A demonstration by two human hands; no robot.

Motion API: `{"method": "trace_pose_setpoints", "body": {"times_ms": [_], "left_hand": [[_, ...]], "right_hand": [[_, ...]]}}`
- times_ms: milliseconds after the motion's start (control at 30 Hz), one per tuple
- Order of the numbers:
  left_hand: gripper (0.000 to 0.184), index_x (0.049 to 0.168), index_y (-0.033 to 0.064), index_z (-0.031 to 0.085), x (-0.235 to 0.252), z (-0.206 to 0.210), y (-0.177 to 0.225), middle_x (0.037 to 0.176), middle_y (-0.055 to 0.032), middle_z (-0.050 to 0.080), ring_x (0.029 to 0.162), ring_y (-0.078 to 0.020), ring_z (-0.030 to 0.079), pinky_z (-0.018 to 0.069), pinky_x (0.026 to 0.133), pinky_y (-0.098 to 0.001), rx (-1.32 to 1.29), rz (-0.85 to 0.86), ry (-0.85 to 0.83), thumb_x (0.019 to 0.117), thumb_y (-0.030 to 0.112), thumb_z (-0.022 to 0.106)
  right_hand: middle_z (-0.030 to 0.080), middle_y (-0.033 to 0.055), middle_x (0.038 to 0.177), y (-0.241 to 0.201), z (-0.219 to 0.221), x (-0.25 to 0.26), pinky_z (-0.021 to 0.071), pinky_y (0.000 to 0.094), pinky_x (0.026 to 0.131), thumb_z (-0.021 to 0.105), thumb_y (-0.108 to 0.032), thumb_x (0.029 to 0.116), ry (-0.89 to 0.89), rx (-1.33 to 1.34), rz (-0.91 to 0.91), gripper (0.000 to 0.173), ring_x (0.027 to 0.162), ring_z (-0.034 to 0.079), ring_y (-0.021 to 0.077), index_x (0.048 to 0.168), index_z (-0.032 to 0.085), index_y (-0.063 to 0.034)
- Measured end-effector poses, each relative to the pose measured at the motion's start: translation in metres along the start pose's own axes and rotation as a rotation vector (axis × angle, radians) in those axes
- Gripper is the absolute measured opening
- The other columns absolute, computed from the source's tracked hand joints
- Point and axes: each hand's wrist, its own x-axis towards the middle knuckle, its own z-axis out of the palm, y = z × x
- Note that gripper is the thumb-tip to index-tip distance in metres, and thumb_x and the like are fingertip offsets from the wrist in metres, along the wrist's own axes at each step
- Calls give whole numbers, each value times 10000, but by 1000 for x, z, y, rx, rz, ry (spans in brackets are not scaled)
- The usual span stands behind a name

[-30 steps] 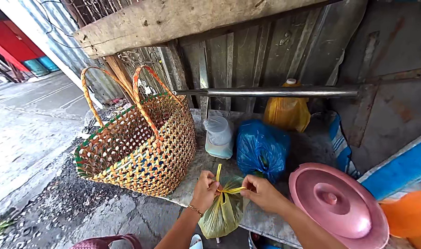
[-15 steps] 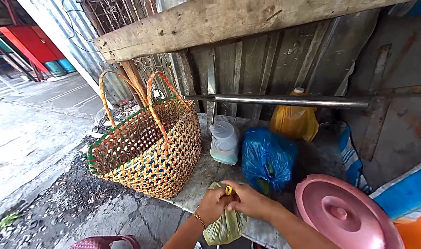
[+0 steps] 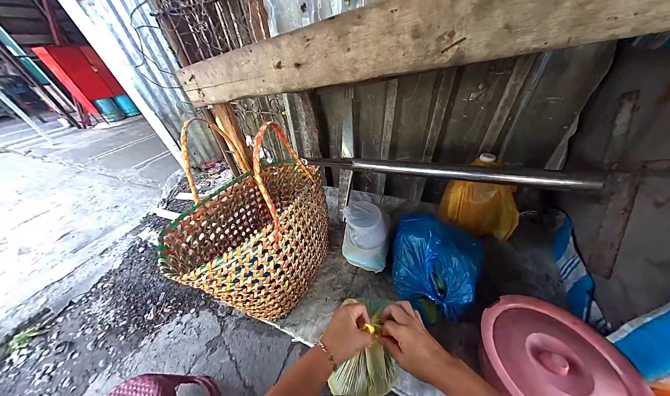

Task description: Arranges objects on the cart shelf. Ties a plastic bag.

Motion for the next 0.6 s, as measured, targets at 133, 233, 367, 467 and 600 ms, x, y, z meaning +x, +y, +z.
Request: {"method": "trace_pose_setpoints", "body": {"times_ms": [133,233,367,467,600], "left_hand": [[145,985,-34,684,-4,6,15,1043,-189,691,1081,-316,642,494,981,-438,298,134,54,849,17,671],[97,929,-46,670,-2,21,0,994,-198,688,919,-306,687,566,823,-440,279,260,248,847,-35,620],[146,977,-44,694,4,39,-16,996,-191,715,894,-279,719,598,820,-400,153,430,457,863,-62,604],[299,1184,-32,667,2,38,-19,1068,-185,693,897,-247,696,585,839,-367,93,346,457,888,4,643],[121,953,-24,736,-2,34,-25,972,-182,722,889,-247,710,583,838,-352,128,338,471,857,38,695]], "right_hand": [[689,124,1247,5,1,0,422,615,1017,599,-241,989,-12,26,-10,255,1296,547,370,1035,744,-36],[726,134,1062,5,-5,1,420,645,996,569,-255,1032,21,89,39,272,1134,637,370,1104,710,-34],[739,131,1089,-2,-8,8,411,648,1015,475,-252,1073,17,94,138,335,1101,658,371,1249,695,-71],[739,77,1168,-2,-4,12,395,649,1012,437,-258,1077,-1,116,186,361,1180,623,344,1269,720,-143],[722,60,1214,-5,-4,14,359,657,1016,439,-294,1072,-74,115,209,367,1244,578,329,1269,724,-173]]}}
